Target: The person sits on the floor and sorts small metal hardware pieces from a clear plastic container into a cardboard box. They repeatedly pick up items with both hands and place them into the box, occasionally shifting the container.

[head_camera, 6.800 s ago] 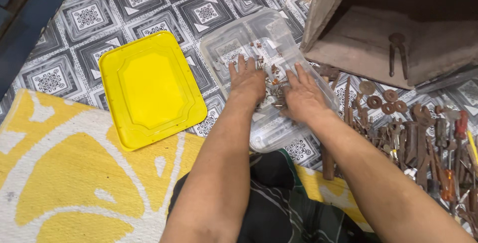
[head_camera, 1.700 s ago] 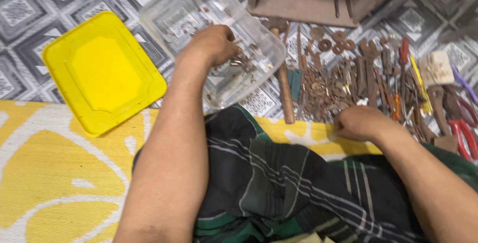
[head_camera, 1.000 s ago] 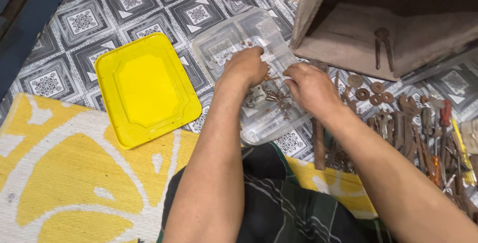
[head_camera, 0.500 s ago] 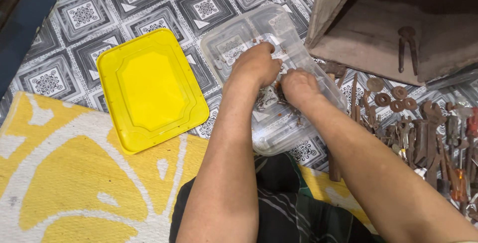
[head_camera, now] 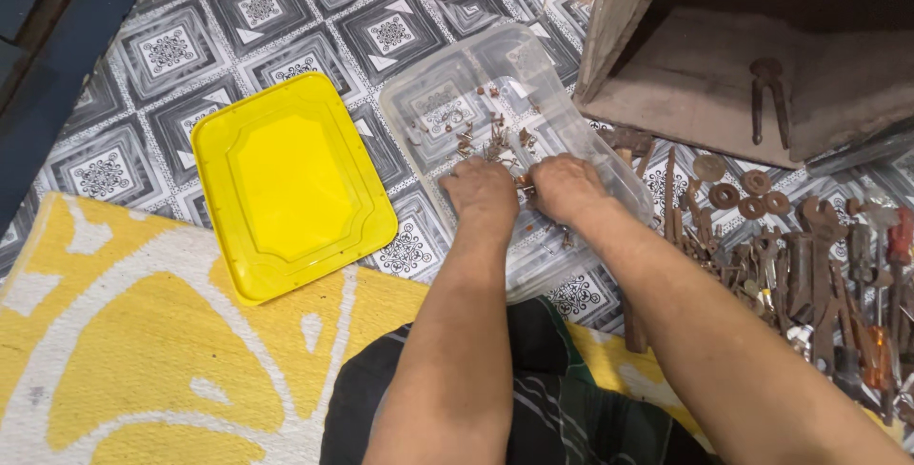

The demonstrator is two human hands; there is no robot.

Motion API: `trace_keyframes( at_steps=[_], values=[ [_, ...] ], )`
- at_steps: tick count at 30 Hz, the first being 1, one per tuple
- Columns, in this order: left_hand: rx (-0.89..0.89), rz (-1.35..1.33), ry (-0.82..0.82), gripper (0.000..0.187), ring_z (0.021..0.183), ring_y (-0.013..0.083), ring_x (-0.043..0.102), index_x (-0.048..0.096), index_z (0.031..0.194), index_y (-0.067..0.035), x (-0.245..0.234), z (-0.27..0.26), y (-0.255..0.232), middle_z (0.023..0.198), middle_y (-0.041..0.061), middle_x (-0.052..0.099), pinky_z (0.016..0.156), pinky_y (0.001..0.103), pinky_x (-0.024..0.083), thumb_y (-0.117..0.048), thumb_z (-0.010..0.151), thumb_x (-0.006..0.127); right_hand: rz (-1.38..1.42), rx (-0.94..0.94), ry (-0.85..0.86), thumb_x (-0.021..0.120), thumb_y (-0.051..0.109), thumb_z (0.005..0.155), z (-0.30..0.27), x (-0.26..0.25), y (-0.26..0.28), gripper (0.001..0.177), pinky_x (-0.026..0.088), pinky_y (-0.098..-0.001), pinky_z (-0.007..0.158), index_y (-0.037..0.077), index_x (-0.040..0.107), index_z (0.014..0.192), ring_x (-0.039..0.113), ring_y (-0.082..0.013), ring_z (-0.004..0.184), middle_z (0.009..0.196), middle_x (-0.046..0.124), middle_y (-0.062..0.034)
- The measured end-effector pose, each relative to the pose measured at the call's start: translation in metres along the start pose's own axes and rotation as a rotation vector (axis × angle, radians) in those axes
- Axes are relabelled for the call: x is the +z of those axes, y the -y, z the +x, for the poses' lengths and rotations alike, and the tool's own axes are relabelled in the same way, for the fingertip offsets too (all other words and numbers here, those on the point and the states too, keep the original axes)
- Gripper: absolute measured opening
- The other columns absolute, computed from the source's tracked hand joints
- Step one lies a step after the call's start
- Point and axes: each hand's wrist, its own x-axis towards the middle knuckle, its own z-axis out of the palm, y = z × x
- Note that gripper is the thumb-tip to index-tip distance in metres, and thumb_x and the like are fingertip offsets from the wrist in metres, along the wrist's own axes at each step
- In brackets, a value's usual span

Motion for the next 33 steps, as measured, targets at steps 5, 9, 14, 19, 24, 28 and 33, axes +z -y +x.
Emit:
trace_keyframes(
  at_steps=[5, 9, 14, 19, 24, 28, 33],
  values=[
    [-0.067, -0.065, -0.043, 0.040, 0.133, 0.0319, 0.051, 0.063, 0.133, -0.004, 0.020, 0.012, 0.002, 0.141, 0.013, 0.055, 0.103, 0.053, 0.044, -0.020, 0.097, 0.059, 0.071, 0.024, 0.081, 0.071, 0.014, 0.081, 0.005, 0.008, -0.004, 0.026, 0.054, -0.0454, 0.099, 0.006, 0.077, 0.105, 0.070, -0.0356, 0.108, 0.109, 0.073, -0.0205],
    [-0.076, -0.118, -0.073, 0.032, 0.125, 0.0308, 0.060, 0.069, 0.125, -0.005, 0.036, 0.025, 0.004, 0.138, 0.015, 0.058, 0.095, 0.045, 0.054, -0.016, 0.096, 0.060, 0.096, 0.015, 0.036, 0.068, 0.012, 0.080, 0.004, 0.008, -0.002, 0.027, 0.054, -0.0451, 0.098, 0.007, 0.076, 0.105, 0.069, -0.0364, 0.109, 0.109, 0.073, -0.0213],
    [-0.032, -0.135, -0.097, 0.026, 0.111, 0.0313, 0.071, 0.073, 0.116, -0.002, 0.054, 0.042, 0.006, 0.121, 0.017, 0.072, 0.087, 0.041, 0.061, -0.011, 0.097, 0.059, 0.139, 0.027, 0.021, 0.066, 0.011, 0.081, 0.005, 0.010, 0.000, 0.025, 0.054, -0.0455, 0.097, 0.008, 0.077, 0.103, 0.070, -0.0374, 0.107, 0.107, 0.073, -0.0222],
    [-0.005, -0.228, -0.083, 0.026, 0.114, 0.0333, 0.070, 0.074, 0.114, -0.003, 0.055, 0.042, 0.012, 0.121, 0.020, 0.072, 0.095, 0.042, 0.058, -0.009, 0.096, 0.057, 0.235, 0.061, 0.028, 0.071, 0.015, 0.079, 0.001, 0.016, -0.008, 0.024, 0.055, -0.0438, 0.096, 0.011, 0.079, 0.101, 0.071, -0.0360, 0.104, 0.103, 0.074, -0.0204],
    [-0.103, -0.405, 0.006, 0.030, 0.118, 0.0368, 0.066, 0.074, 0.117, -0.002, 0.031, 0.038, 0.016, 0.126, 0.022, 0.068, 0.099, 0.043, 0.055, -0.006, 0.090, 0.060, 0.421, 0.120, -0.068, 0.075, 0.021, 0.079, 0.001, 0.013, -0.010, 0.018, 0.055, -0.0419, 0.092, 0.013, 0.080, 0.095, 0.072, -0.0332, 0.095, 0.098, 0.076, -0.0166],
    [-0.052, -0.436, -0.059, 0.029, 0.116, 0.0386, 0.067, 0.076, 0.115, -0.002, 0.001, 0.033, 0.010, 0.122, 0.024, 0.070, 0.099, 0.046, 0.054, -0.010, 0.092, 0.059, 0.593, 0.178, -0.048, 0.080, 0.025, 0.077, -0.003, 0.000, -0.015, 0.020, 0.058, -0.0376, 0.083, 0.011, 0.081, 0.092, 0.074, -0.0248, 0.081, 0.092, 0.079, -0.0128],
    [0.202, -0.394, -0.176, 0.028, 0.104, 0.0379, 0.069, 0.079, 0.100, -0.003, -0.056, 0.010, -0.004, 0.109, 0.021, 0.072, 0.093, 0.045, 0.055, -0.028, 0.088, 0.073, 0.947, 0.100, -0.055, 0.083, 0.019, 0.078, -0.033, -0.030, -0.041, 0.021, 0.061, -0.0321, 0.067, 0.003, 0.080, 0.093, 0.071, -0.0133, 0.072, 0.085, 0.078, -0.0060]
  ],
)
